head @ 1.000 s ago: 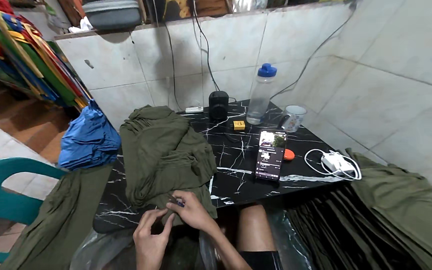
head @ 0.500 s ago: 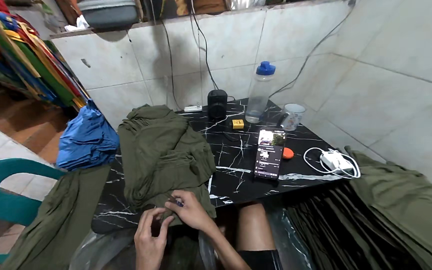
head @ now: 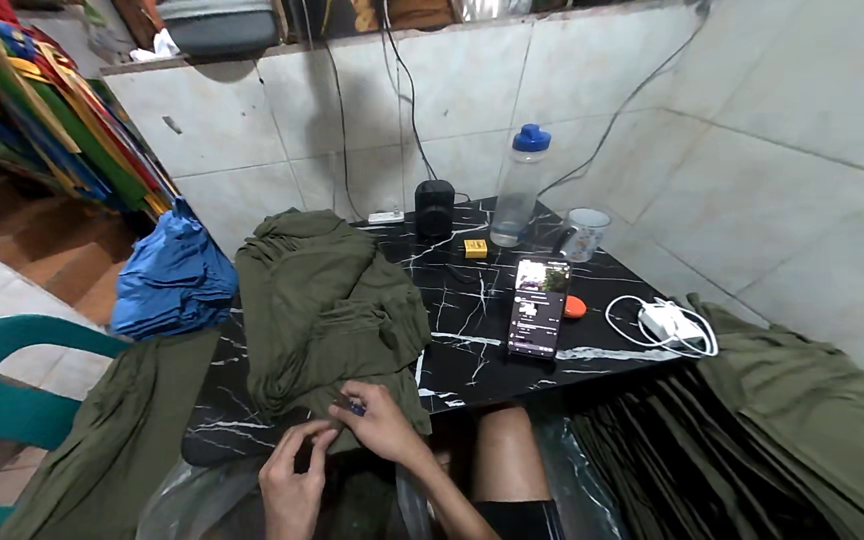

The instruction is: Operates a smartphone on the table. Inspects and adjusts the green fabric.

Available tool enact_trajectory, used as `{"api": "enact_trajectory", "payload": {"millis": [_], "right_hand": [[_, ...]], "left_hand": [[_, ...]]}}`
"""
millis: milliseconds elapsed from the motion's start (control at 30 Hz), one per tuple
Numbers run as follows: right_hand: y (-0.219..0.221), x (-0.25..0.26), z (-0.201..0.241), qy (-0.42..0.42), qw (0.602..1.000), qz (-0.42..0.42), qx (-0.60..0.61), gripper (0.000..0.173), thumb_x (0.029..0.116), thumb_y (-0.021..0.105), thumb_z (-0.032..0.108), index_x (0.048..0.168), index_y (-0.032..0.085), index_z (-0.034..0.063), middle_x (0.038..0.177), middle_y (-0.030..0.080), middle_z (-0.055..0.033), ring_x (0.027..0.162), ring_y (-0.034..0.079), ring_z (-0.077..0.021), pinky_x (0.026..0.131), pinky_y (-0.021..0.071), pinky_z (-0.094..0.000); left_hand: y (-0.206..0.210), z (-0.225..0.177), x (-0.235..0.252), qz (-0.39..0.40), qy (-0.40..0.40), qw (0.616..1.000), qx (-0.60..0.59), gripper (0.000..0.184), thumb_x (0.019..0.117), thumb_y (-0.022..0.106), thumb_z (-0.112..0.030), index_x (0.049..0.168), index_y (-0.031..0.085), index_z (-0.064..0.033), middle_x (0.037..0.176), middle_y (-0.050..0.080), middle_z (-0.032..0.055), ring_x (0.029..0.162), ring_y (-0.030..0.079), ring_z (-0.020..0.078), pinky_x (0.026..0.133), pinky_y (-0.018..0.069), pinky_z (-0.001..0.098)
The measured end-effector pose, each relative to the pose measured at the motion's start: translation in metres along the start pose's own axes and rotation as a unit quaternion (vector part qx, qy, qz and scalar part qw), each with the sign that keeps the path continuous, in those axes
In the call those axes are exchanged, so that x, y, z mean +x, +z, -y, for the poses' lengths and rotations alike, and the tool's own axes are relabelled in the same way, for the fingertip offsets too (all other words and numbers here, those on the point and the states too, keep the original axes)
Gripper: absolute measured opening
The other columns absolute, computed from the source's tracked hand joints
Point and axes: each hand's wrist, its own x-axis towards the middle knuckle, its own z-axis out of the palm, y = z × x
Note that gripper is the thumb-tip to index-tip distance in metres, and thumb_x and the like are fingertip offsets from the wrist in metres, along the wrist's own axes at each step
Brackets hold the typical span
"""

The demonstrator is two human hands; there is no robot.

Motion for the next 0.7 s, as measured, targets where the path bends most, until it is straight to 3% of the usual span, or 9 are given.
{"api": "enact_trajectory", "payload": {"millis": [67,200,300,367,500,600,700], "right_hand": [[0.000,0.000,0.000,-0.001,1.000,0.000,-0.003,0.028,0.1009,0.062,0.031,0.102,0.068,0.0034,0.085,0.066,-0.0079,0.077,0.062,-0.0160,0.074,0.0516,-0.0370],[0.001,0.000,0.000,-0.005,1.000,-0.002,-0.013,0.029,0.1003,0.063,0.032,0.103,0.069,0.0041,0.088,0.067,-0.0083,0.079,0.063,-0.0167,0.076,0.0523,-0.0376],[0.002,-0.002,0.003,0.003,1.000,-0.015,-0.020,0.029,0.0990,0.065,0.033,0.105,0.070,0.0048,0.091,0.070,-0.0096,0.084,0.066,-0.0191,0.079,0.0546,-0.0407],[0.004,-0.004,0.006,0.016,0.999,-0.026,-0.026,0.029,0.0974,0.066,0.033,0.108,0.070,0.0066,0.096,0.072,-0.0089,0.089,0.069,-0.0189,0.083,0.0559,-0.0415],[0.008,-0.007,0.005,-0.013,0.997,-0.067,-0.021,0.028,0.0938,0.069,0.028,0.112,0.071,0.0072,0.103,0.072,-0.0085,0.095,0.068,-0.0174,0.087,0.0559,-0.0383],[0.007,-0.010,0.002,-0.102,0.991,-0.082,0.028,0.038,0.0946,0.072,0.037,0.116,0.073,0.0060,0.113,0.069,-0.0073,0.105,0.066,-0.0142,0.092,0.0565,-0.0343],[0.002,-0.015,0.006,-0.159,0.985,-0.056,0.029,0.040,0.0994,0.066,0.042,0.114,0.072,0.0055,0.106,0.070,-0.0072,0.099,0.066,-0.0139,0.089,0.0560,-0.0352]], "left_hand": [[-0.006,-0.001,0.000,0.015,-0.003,1.000,0.020,0.021,0.0894,0.076,-0.023,0.103,0.080,-0.0068,0.096,0.076,0.0021,0.089,0.072,0.0045,0.084,0.0595,0.0207],[-0.010,-0.001,0.002,0.017,0.025,0.997,0.065,0.013,0.0910,0.071,-0.021,0.091,0.080,-0.0117,0.097,0.075,0.0013,0.097,0.070,0.0070,0.089,0.0573,0.0217],[-0.009,0.003,0.003,0.023,0.086,0.992,0.087,0.015,0.0951,0.065,-0.022,0.092,0.078,-0.0133,0.110,0.071,0.0063,0.110,0.064,0.0153,0.098,0.0522,0.0277],[-0.008,0.002,0.003,0.021,0.118,0.988,0.093,0.015,0.0953,0.065,-0.022,0.090,0.077,-0.0154,0.114,0.071,0.0044,0.113,0.063,0.0162,0.101,0.0494,0.0277],[-0.007,-0.001,0.004,0.029,0.099,0.994,-0.036,0.010,0.0946,0.067,-0.013,0.091,0.075,-0.0105,0.112,0.074,0.0041,0.111,0.069,0.0133,0.099,0.0572,0.0268],[-0.014,-0.002,0.006,0.019,0.021,0.991,-0.134,0.006,0.0928,0.067,-0.006,0.096,0.072,-0.0036,0.100,0.074,0.0025,0.093,0.072,0.0095,0.084,0.0616,0.0247],[-0.024,-0.003,0.007,0.007,-0.031,0.988,-0.150,0.009,0.0940,0.063,0.000,0.099,0.069,-0.0009,0.097,0.074,0.0019,0.089,0.072,0.0087,0.080,0.0614,0.0232]]}}
